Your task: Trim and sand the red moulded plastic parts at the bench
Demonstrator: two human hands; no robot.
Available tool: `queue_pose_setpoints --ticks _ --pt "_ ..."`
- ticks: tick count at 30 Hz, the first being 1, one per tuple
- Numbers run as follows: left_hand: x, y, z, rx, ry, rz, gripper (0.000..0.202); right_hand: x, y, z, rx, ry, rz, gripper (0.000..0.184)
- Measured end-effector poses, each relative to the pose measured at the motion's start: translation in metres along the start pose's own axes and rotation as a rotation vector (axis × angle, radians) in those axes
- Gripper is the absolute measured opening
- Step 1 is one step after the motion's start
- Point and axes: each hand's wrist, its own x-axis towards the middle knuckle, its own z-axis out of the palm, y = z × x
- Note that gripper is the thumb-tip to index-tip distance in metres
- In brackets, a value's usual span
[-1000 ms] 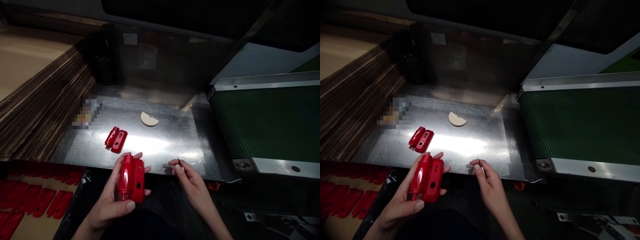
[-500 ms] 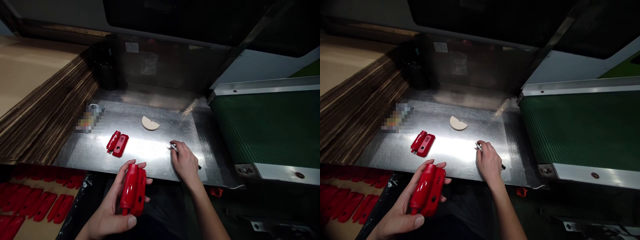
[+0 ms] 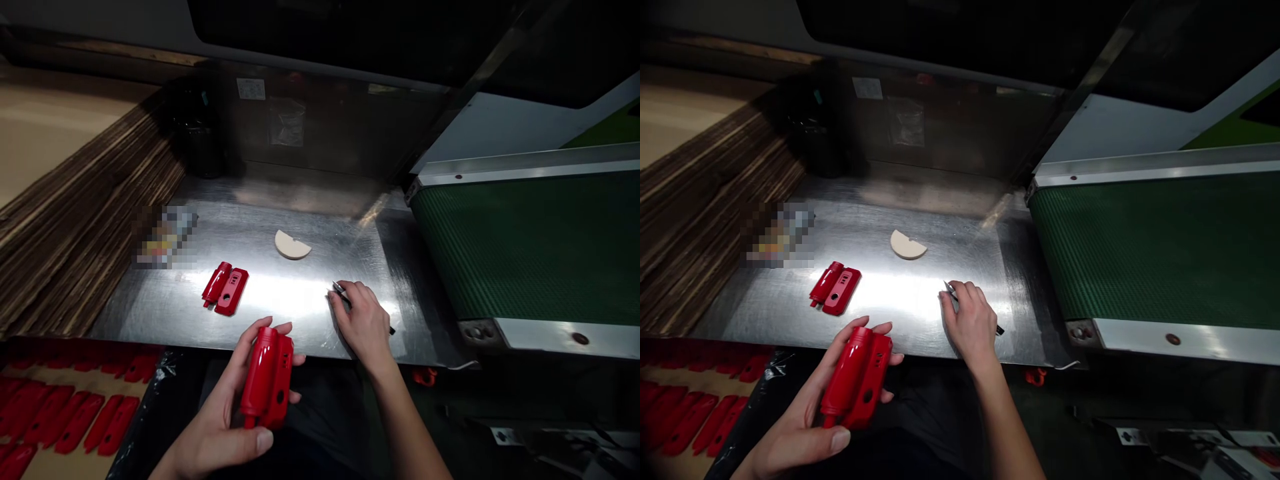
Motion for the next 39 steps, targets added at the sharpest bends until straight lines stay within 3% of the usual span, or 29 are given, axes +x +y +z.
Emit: queue_pose_setpoints --ticks 10,20,39 --pt "0.006 0.001 -0.005 -0.011 0.001 0.026 0.102 0.001 0.001 -0.001 0.005 -0.022 -0.065 0.026" --pt "0.009 0.001 -0.010 -0.003 0.034 0.032 0.103 0.000 0.000 -0.003 0.079 0.051 -0.091 0.016" --pt "0.006 0.000 -0.010 -0.030 0.056 0.030 0.103 -0.001 0.002 -0.003 0.136 0.113 -0.124 0.017"
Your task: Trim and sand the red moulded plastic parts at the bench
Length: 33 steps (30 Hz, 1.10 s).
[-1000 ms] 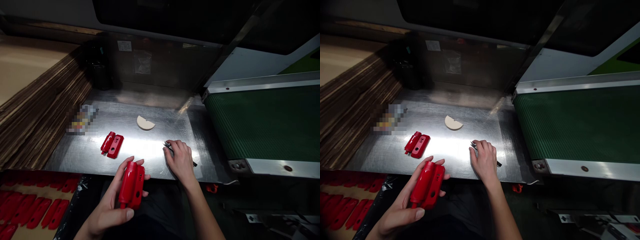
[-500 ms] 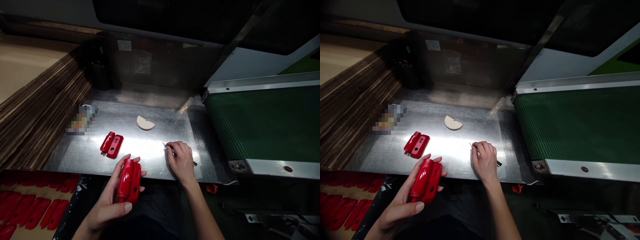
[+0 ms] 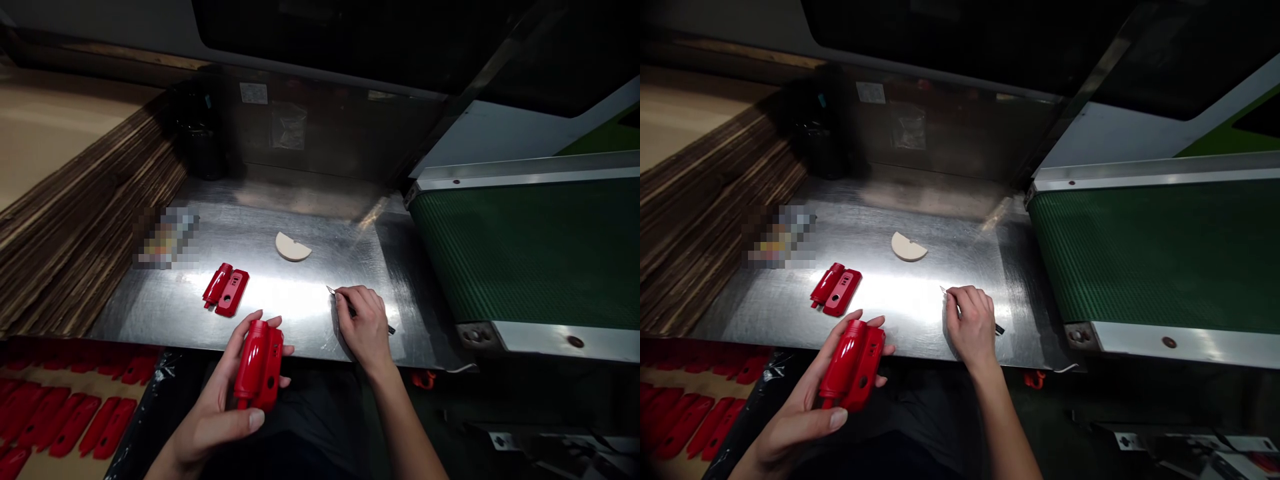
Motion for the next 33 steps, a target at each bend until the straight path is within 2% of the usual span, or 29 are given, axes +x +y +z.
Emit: queue_pose_setpoints --ticks 7,33 --pt "-0.0018 0.0005 -0.0019 -0.012 -0.012 0.003 0.101 -0.0005 0.0020 0.0007 0.007 0.042 0.036 0.017" --pt "-0.0018 0.0001 0.0023 -0.014 0.048 0.021 0.096 -0.0001 0.0042 0.0030 0.047 -0.006 0.003 0.017"
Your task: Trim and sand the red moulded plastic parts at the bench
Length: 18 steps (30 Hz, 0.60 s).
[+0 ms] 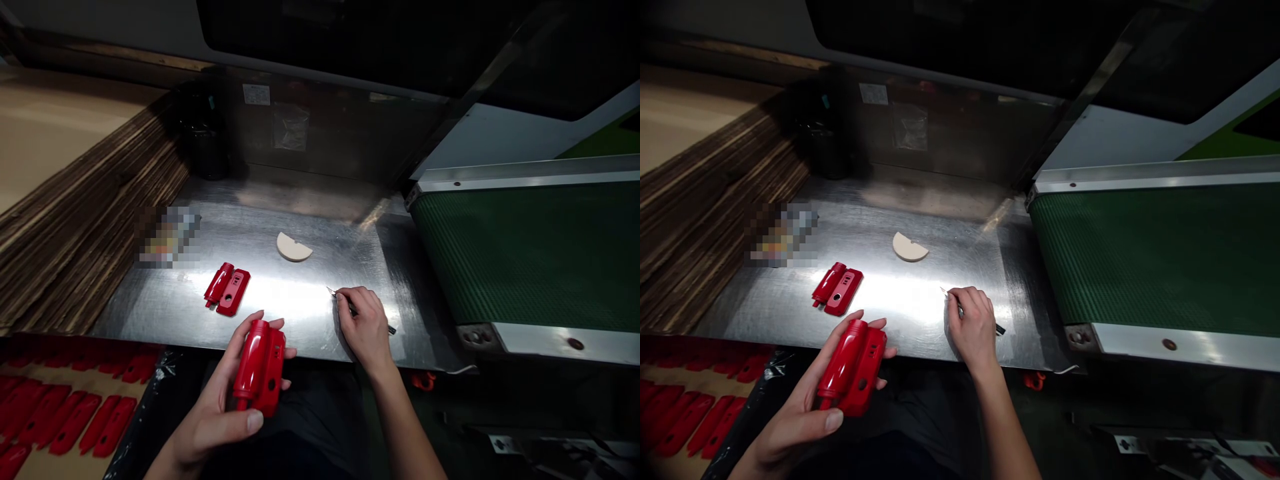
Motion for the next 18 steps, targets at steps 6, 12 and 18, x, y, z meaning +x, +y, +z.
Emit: queue_pose_setpoints --ticks 6,12,18 --pt "-0.002 0.000 0.002 -0.034 0.014 -0.013 0.099 -0.001 -0.002 0.000 0.007 0.007 0.004 0.021" --pt "-0.002 0.001 0.000 -0.031 0.013 -0.038 0.098 0.020 -0.023 -0.010 0.079 -0.052 0.032 0.021" --pt "-0.005 0.006 0.004 -0.005 0.001 0.002 0.095 0.094 -0.057 0.015 -0.012 -0.255 0.098 0.032"
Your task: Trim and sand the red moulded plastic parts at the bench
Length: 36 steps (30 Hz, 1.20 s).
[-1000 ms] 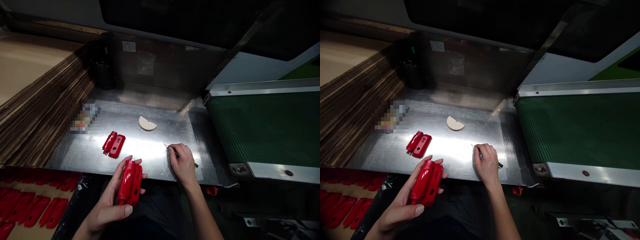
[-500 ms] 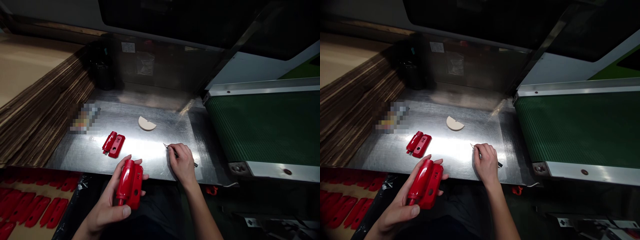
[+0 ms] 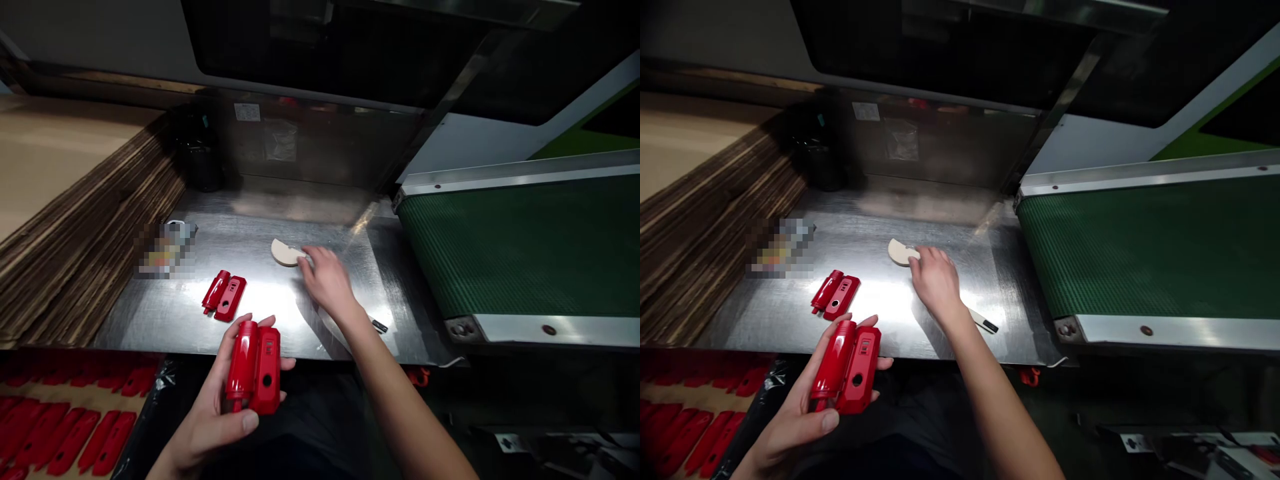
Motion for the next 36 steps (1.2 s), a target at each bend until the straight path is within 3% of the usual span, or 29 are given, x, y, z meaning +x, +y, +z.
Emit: queue_pose_setpoints --ticks 4,7,10,16,21,26,29,36 --pt "-0.009 0.000 -0.002 0.012 0.040 0.034 0.099 0.037 -0.017 0.027 -0.068 -0.126 0.070 0.039" --pt "-0.014 -0.001 -0.003 -0.011 0.112 0.068 0.109 0.038 -0.025 0.036 -0.065 -0.124 0.090 0.034" --pt "-0.012 -0.001 -0.003 -0.069 0.228 0.102 0.111 0.021 -0.028 0.029 -0.003 -0.091 0.097 0.022" --pt "0.006 0.002 0.000 -0.176 0.388 0.156 0.067 -0.061 -0.037 -0.007 0.293 -0.060 0.211 0.015" --pt "0.017 -0.004 0.008 -0.123 0.437 0.172 0.075 -0.124 -0.067 -0.024 0.595 -0.267 0.054 0.015" --pt "0.020 -0.007 0.021 -0.022 0.502 0.254 0.091 -0.133 -0.077 -0.017 0.349 -0.175 0.028 0.021" --pt "0.020 -0.006 0.025 0.059 0.554 0.292 0.095 -0.132 -0.078 -0.014 0.308 -0.172 -0.083 0.024" --pt "0.024 -0.008 0.026 0.086 0.580 0.327 0.088 -0.133 -0.077 -0.007 0.213 -0.138 -0.103 0.032"
